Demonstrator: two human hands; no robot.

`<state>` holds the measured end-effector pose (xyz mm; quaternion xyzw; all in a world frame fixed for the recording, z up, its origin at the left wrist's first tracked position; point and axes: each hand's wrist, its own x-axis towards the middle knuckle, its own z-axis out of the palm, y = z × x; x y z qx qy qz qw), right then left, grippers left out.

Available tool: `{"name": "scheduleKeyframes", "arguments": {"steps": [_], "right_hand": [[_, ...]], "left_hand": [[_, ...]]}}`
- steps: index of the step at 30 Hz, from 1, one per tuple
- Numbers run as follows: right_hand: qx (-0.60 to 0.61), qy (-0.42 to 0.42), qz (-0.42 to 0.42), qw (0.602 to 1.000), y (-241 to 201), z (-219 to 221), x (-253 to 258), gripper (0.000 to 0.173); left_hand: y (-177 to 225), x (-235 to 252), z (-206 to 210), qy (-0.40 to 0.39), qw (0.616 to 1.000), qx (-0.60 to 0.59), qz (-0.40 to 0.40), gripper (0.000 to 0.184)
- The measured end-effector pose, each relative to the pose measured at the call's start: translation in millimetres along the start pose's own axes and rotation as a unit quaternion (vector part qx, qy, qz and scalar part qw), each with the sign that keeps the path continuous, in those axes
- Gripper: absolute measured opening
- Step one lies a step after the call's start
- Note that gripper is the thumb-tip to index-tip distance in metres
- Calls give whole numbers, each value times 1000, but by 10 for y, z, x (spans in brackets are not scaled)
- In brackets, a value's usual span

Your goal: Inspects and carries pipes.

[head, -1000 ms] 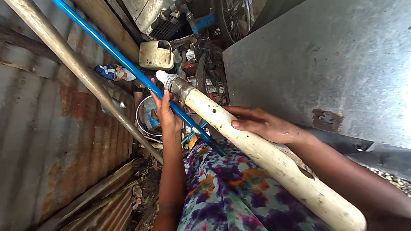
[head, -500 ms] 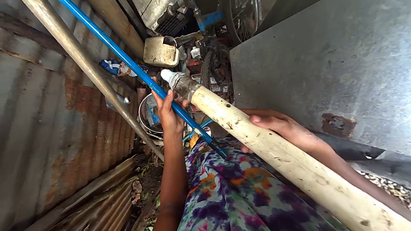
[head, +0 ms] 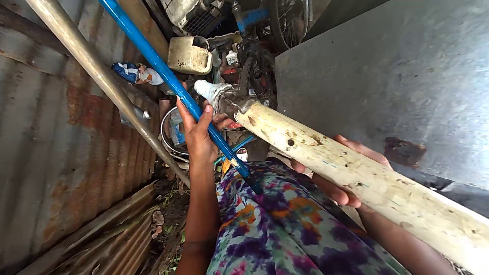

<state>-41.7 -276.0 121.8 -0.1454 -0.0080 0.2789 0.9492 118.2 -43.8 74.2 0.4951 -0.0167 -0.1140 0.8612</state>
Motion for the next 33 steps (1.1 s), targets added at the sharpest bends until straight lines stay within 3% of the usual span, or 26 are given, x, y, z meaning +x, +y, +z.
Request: {"name": "scheduleKeyframes", "arguments": {"steps": [13,21,25,28,33], "right_hand": [[18,2,-11,1000,33,29,-61,46],[-144,103,-10,984,25,63,-59,53],[-322,104,-3,941,-6,49,-115,78],[-425,75,11,902,-69,-30,-131,80],[-602,141,62,783,-142,-213,-87,86]], "left_hand": [[-29,-46,26,-9,1000,-3,-12,69],[-20,-50,77,13,1000,1,-13,70],[5,-23,117,-3,1000,-2,28,69],[47,-34,127,-24,997,-14,67,74],[70,-136,160,-81,988,-46,122,92]]}}
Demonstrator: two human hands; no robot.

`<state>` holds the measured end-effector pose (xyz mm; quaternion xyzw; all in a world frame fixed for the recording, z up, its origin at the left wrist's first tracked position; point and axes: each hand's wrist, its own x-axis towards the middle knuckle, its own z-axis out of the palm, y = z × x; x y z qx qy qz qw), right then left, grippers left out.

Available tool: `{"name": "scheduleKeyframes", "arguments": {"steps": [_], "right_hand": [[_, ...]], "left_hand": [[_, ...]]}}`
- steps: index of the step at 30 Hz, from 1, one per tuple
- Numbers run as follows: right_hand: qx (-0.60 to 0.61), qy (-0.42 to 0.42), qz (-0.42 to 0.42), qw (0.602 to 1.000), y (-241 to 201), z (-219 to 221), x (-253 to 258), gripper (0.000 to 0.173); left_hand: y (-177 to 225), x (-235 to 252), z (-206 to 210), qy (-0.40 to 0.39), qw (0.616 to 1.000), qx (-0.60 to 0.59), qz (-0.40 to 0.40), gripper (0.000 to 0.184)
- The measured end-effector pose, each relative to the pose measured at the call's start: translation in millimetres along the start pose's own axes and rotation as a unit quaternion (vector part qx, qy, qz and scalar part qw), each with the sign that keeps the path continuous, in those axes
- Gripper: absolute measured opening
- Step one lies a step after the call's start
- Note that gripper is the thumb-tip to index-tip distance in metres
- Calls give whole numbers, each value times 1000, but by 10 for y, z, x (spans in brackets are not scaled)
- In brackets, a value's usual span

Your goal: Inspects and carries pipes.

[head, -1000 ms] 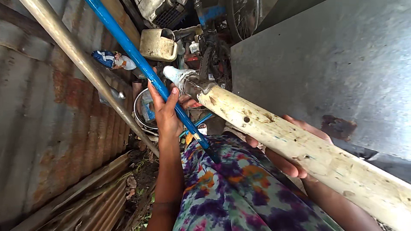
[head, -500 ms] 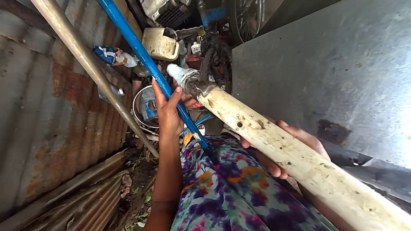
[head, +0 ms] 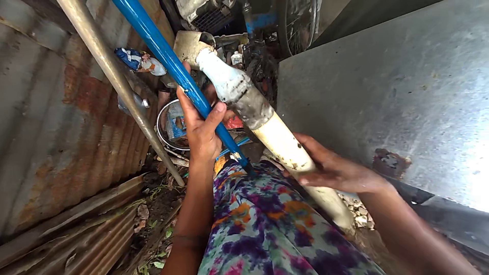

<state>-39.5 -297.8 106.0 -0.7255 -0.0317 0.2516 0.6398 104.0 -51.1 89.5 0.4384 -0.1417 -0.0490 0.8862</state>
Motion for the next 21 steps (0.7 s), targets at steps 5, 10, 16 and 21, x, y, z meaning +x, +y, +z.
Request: {"name": "scheduleKeyframes", "arguments": {"steps": [5,10,16,21], "right_hand": [[-104,86,-25,991,435,3,342,71],[-162,171,-102,966,574,153,543,58],[-161,144,-175,961,500,98,663,51],[-216,141,-217,942,403,87,672,50]], "left_hand": [[-86,-123,87,-84,995,-43,38,89],[-170,-295,135,-219,974,-54,22,67],[-71,-424,210,-255,964,-51,52,56],[51,-476,235,-233,967,-73,70,54]]}}
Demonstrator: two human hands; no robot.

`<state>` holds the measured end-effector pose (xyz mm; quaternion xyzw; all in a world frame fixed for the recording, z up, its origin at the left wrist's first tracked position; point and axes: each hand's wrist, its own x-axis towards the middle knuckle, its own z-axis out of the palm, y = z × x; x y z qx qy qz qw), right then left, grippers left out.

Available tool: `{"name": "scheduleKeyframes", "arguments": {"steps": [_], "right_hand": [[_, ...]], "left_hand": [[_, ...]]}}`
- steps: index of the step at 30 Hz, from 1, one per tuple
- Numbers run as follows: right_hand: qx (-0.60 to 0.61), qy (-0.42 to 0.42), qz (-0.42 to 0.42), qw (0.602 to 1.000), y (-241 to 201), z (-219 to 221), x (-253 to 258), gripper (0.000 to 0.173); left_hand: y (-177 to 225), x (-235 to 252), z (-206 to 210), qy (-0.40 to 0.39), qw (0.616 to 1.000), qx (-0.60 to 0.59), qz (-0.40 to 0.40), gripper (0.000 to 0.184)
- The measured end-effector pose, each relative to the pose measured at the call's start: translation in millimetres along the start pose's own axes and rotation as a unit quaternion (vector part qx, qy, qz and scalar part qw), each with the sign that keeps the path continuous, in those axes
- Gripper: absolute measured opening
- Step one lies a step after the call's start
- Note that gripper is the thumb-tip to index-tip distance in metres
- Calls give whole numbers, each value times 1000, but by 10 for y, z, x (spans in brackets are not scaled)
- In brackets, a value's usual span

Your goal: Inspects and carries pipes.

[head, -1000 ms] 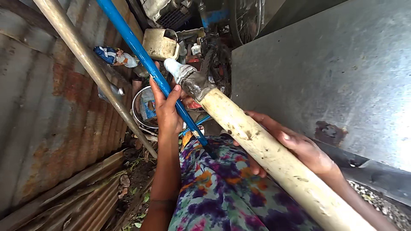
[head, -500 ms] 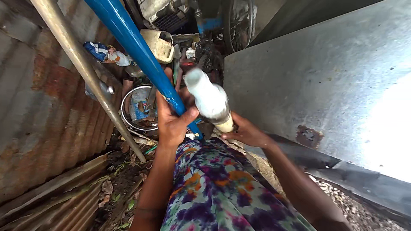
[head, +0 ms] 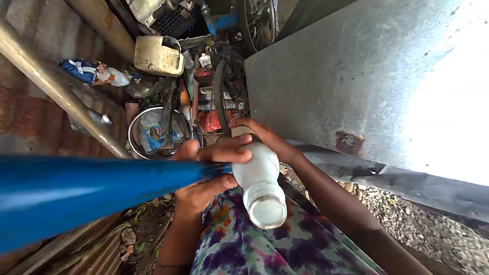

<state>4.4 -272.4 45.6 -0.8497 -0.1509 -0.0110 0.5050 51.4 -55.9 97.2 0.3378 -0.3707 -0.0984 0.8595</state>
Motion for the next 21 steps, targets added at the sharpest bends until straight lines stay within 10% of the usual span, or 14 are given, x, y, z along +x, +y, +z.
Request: {"name": "scheduleKeyframes", "arguments": {"steps": [21], "right_hand": [[1,12,-23,1000,-114,131,99,45]], "left_hand": [[127,-113,-62,5,1000,-24,-3,40]]}}
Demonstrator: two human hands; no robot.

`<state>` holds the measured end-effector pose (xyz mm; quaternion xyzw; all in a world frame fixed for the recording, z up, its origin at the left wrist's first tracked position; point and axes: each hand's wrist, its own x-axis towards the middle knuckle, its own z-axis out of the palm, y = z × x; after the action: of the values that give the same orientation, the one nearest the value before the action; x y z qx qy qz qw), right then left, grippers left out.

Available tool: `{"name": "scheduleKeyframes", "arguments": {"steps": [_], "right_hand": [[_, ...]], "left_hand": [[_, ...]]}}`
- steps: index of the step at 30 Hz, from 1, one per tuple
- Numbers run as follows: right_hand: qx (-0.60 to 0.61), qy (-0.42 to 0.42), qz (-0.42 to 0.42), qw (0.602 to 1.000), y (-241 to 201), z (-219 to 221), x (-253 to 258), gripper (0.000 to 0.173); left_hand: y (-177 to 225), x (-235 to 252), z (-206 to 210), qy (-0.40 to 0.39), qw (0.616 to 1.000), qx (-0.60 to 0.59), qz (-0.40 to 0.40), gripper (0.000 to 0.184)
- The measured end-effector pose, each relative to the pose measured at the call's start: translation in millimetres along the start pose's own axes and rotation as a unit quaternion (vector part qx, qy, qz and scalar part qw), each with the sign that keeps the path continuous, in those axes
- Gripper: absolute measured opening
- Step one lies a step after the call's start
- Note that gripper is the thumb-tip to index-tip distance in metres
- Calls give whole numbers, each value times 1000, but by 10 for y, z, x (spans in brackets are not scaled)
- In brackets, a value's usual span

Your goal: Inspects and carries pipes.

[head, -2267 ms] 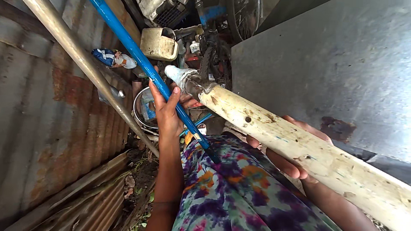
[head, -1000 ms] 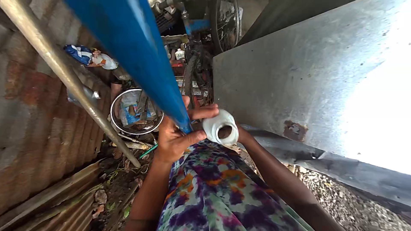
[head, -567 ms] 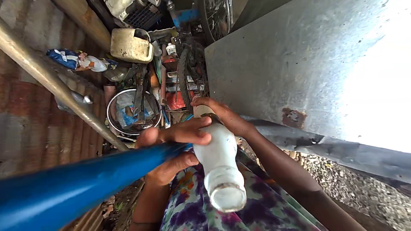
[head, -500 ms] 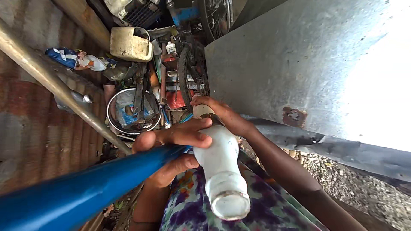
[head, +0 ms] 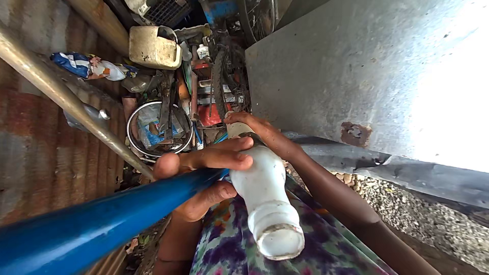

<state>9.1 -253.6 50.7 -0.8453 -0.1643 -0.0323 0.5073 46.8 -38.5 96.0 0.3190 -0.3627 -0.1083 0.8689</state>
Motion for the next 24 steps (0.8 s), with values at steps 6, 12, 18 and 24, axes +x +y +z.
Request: {"name": "scheduleKeyframes", "arguments": {"steps": [6,12,18,24], "right_hand": [[2,-10,28,1000,-155,-13,-19,49],[-2,-11,24,1000,-103,30,-27,48],[-76,39,36,996,53,120,-64,60],[-197,83,131,968,-9,127,60,80]], "left_hand": [[5,-31,-21,21,1000,2,-12,40],[-15,-66,-49,23,1000,-2,-9,42],[-102,-48,-260,45,993,103,-23,56],[-590,14,-523,169,967,142,-131,97]]}}
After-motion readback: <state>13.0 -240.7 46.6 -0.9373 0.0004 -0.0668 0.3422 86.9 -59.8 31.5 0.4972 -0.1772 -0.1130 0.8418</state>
